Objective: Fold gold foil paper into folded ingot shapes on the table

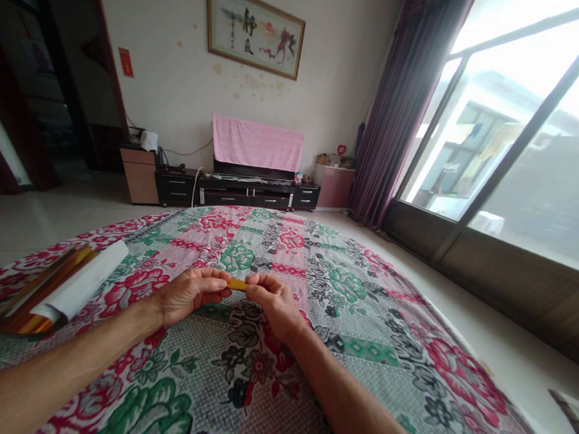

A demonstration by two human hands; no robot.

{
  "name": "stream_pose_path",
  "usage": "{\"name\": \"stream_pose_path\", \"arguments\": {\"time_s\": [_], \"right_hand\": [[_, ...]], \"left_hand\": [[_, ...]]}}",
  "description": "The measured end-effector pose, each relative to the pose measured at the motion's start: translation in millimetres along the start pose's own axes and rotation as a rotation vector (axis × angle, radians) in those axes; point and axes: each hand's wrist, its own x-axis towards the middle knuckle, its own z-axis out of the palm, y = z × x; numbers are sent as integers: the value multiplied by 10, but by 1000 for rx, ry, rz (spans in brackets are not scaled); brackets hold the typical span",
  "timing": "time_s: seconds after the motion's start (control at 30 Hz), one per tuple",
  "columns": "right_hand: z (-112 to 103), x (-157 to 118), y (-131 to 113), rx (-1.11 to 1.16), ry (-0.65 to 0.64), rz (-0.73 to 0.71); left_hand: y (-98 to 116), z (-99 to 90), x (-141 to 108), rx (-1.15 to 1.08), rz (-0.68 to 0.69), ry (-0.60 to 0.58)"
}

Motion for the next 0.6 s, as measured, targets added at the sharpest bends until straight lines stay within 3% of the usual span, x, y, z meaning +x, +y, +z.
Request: {"name": "stream_pose_path", "arguments": {"time_s": [0.6], "right_hand": [[25,-7,-28,138,28,3]], "left_hand": [[23,36,-14,-127,-9,-14]]}}
